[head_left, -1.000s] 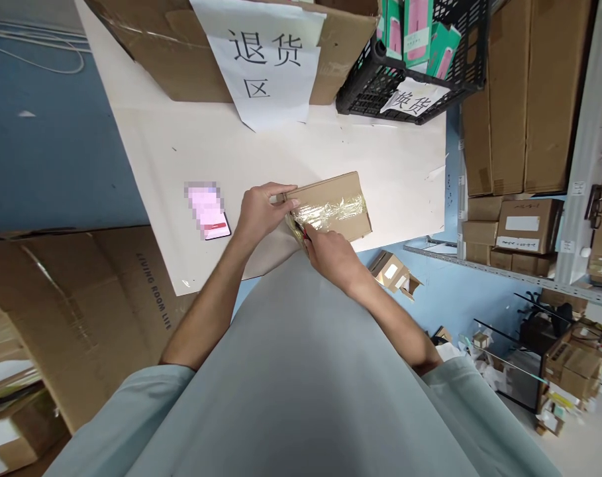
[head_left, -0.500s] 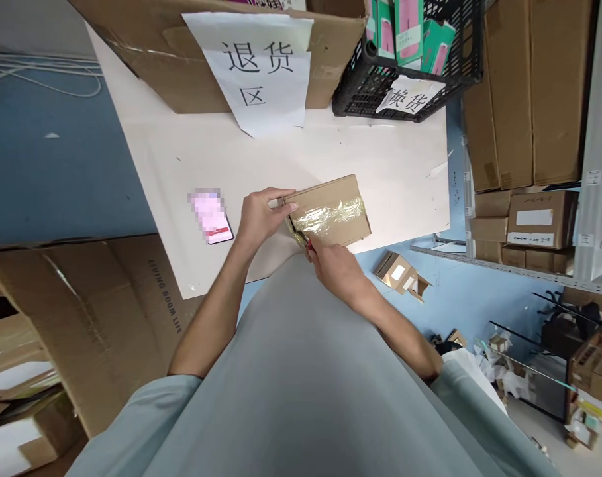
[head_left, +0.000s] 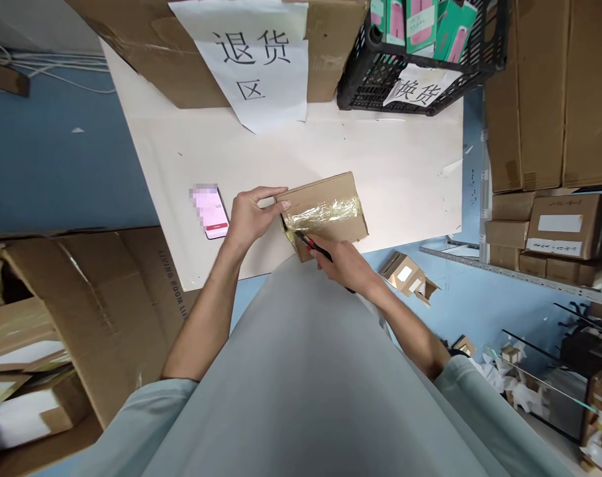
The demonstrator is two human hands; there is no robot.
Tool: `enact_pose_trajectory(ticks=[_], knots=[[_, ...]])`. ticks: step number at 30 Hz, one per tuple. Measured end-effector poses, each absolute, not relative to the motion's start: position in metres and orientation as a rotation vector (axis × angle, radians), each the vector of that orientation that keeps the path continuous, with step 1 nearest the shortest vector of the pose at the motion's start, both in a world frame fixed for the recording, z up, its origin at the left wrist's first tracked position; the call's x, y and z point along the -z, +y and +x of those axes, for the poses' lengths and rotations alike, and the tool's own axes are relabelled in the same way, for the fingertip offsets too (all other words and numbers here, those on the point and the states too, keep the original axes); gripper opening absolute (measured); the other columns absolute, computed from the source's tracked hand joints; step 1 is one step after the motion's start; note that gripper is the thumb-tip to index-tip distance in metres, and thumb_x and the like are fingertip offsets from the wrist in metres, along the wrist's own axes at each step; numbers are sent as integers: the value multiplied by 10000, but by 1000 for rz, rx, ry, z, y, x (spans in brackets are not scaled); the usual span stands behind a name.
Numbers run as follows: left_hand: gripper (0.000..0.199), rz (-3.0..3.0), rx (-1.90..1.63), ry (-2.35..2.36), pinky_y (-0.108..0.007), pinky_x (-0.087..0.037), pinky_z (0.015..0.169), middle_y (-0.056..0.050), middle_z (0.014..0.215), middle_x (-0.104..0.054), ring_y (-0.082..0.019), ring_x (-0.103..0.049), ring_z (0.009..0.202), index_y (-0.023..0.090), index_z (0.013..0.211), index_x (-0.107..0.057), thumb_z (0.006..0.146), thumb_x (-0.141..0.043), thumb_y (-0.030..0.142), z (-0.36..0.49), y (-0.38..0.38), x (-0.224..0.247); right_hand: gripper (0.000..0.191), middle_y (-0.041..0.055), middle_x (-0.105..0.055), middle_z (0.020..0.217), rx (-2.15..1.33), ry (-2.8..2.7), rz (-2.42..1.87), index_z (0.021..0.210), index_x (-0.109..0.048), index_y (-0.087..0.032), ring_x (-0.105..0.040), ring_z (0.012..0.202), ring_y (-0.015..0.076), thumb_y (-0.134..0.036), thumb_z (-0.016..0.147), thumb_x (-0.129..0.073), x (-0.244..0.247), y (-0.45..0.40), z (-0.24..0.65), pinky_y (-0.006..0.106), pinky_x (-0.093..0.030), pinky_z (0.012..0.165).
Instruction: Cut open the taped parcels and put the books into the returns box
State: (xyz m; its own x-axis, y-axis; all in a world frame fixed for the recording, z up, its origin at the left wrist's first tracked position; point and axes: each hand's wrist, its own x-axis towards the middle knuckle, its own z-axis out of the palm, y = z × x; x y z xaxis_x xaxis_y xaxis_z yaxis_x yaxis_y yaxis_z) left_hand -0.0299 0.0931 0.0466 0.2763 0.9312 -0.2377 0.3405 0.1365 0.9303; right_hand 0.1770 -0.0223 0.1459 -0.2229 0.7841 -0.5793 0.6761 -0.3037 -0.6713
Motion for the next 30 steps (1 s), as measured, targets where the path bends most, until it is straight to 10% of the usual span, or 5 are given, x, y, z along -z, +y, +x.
enact_pose_trajectory(ticks=[18, 30], knots=[[452, 1498, -621, 1363, -529, -561, 1201, -105, 1383, -786, -323, -716, 1332, 229, 1305, -797, 949, -771, 505, -28, 82, -51, 632, 162, -805, 1251, -1218, -2534, -2040, 1784, -302, -229, -787, 986, 285, -181, 1155, -329, -144, -31, 188, 363, -582, 876], [308, 2129, -610, 1025, -766, -138, 1386, -89, 1468, -685, -357, -415, 1646, 268, 1278, -715, 1104, -461, 260, 98, 50, -65, 567, 134, -838, 1156, -898, -1966, -2557, 1711, -409, -156, -796, 981, 295, -286, 1161, -363, -163, -34, 268, 341, -554, 854]])
